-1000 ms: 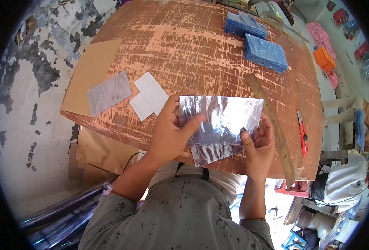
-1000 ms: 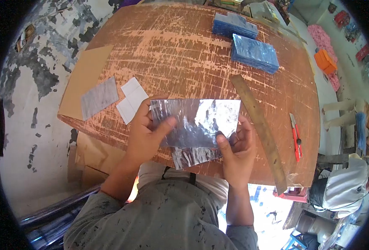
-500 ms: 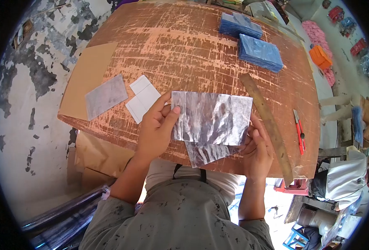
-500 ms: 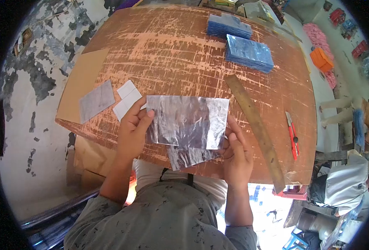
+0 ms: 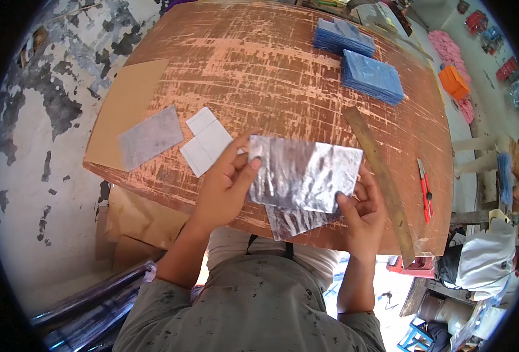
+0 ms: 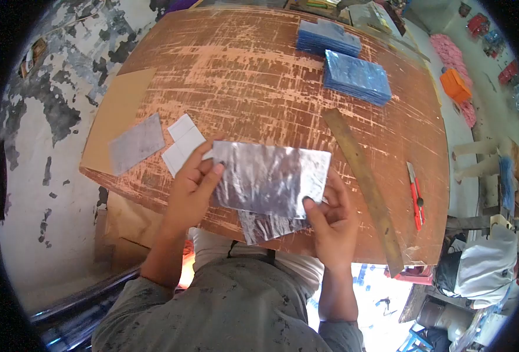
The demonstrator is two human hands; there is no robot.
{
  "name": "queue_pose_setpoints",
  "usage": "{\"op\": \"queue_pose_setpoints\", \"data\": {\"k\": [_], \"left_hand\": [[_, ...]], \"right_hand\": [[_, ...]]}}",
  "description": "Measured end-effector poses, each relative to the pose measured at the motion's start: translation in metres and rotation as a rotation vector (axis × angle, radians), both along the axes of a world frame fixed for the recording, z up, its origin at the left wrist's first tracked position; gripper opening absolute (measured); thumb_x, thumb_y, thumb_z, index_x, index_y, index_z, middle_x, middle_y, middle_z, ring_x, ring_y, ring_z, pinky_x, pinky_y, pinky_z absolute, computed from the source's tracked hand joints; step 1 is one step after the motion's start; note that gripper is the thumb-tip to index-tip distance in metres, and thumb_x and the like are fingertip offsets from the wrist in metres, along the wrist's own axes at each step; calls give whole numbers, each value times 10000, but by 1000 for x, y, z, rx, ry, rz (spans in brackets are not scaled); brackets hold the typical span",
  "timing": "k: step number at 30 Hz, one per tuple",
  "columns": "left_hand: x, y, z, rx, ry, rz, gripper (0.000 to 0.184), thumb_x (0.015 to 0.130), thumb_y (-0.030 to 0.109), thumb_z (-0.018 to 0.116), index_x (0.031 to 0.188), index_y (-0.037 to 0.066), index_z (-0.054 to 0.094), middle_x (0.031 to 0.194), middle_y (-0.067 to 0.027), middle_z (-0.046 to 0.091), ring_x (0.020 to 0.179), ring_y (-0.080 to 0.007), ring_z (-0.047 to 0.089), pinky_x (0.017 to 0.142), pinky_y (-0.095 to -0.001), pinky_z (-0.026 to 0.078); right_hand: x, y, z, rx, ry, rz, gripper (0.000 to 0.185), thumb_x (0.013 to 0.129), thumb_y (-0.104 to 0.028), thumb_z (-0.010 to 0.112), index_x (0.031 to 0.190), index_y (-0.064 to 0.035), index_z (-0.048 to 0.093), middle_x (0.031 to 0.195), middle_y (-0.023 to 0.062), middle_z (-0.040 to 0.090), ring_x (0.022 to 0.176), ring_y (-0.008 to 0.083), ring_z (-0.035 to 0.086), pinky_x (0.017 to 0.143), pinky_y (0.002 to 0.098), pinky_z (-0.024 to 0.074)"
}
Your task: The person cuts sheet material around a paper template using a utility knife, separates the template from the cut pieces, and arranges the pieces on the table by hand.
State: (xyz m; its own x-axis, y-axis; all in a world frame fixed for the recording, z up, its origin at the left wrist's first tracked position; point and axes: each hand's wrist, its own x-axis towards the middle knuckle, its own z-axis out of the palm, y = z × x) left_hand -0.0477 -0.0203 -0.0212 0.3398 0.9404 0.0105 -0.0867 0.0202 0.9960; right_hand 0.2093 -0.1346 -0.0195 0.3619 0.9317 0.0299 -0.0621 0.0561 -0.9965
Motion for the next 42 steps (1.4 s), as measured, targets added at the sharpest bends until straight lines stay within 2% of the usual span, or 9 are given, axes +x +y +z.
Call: {"op": "queue_pose_setpoints", "data": {"k": [4, 6, 10, 13, 21, 27, 29, 34, 42], "left_hand": [[-43, 19, 3, 234, 514, 58, 257, 1160, 167, 662, 1380, 66, 749, 1151, -139, 809, 817, -120, 758, 720, -295, 566], [-80, 40, 9, 63, 770, 246, 224, 1136, 133, 670, 1314, 41, 770, 1135, -181, 815, 920, -195, 804, 802, -343, 600], [-166, 84, -8, 697, 1051, 472, 622, 1045, 223, 808, 1610, 55, 607, 1565, -260, 648, 1511, -385, 587, 1238, -471, 470], [-216, 101, -12, 442, 1186, 256, 845, 982, 271, 881, 1710, 68, 502, 1747, -235, 490, 1633, -407, 448, 1338, -491, 364], [-217, 109, 9, 476, 1133, 153, 1047, 731, 237, 1051, 1648, 54, 580, 1570, -193, 632, 1502, -383, 567, 1261, -476, 457], [-219, 106, 25, 562, 1081, 280, 727, 812, 98, 980, 1482, 14, 709, 1232, -104, 630, 1152, -276, 628, 1070, -384, 517], [-225, 101, 37, 556, 961, 329, 473, 878, 12, 914, 1321, -26, 755, 1166, -71, 630, 1023, -220, 620, 981, -343, 521], [-197, 71, 68, 467, 745, 438, 193, 1006, -1, 810, 1191, -22, 758, 1063, -53, 714, 936, -161, 630, 916, -316, 512], [-200, 23, 75, 601, 646, 402, 163, 992, 62, 851, 1111, -6, 762, 1014, -43, 762, 987, -154, 663, 904, -303, 491]], "right_hand": [[18, -6, -5, 6, 21, -81, 661, 1028, 111, 714, 1652, 78, 496, 1478, 197, 730, 1364, 224, 703, 1117, 352, 558], [34, -15, -10, 20, 44, -113, 666, 1042, 62, 722, 1663, 79, 481, 1502, 206, 718, 1391, 245, 689, 1162, 378, 530], [52, -19, -7, 43, 63, -157, 694, 1076, -17, 726, 1693, 74, 421, 1526, 213, 697, 1404, 258, 678, 1192, 393, 508], [53, -8, 1, 37, 95, -199, 705, 1108, -50, 702, 1720, 50, 368, 1528, 194, 691, 1398, 255, 679, 1178, 394, 536], [19, 54, 13, -28, 258, -35, 683, 1140, -106, 677, 1750, -45, 376, 1625, 166, 601, 1471, 254, 612, 1211, 421, 531], [5, 59, 20, 76, -729, -103, 579, 1063, -188, 791, 1570, 3, 587, 1514, 182, 666, 1503, 342, 559, 1268, 492, 427], [-22, 64, 25, 42, -976, 272, 545, 1012, -273, 840, 1435, 20, 662, 1433, 199, 668, 1401, 370, 592, 1204, 522, 435], [-97, 104, 3, 161, -1220, 348, 677, 978, -448, 853, 1400, 50, 672, 1414, 212, 621, 1365, 375, 578, 1197, 529, 426], [-119, 124, -18, 159, -1312, 385, 641, 944, -370, 872, 1399, 31, 663, 1450, 184, 593, 1400, 364, 547, 1195, 500, 431]]}}
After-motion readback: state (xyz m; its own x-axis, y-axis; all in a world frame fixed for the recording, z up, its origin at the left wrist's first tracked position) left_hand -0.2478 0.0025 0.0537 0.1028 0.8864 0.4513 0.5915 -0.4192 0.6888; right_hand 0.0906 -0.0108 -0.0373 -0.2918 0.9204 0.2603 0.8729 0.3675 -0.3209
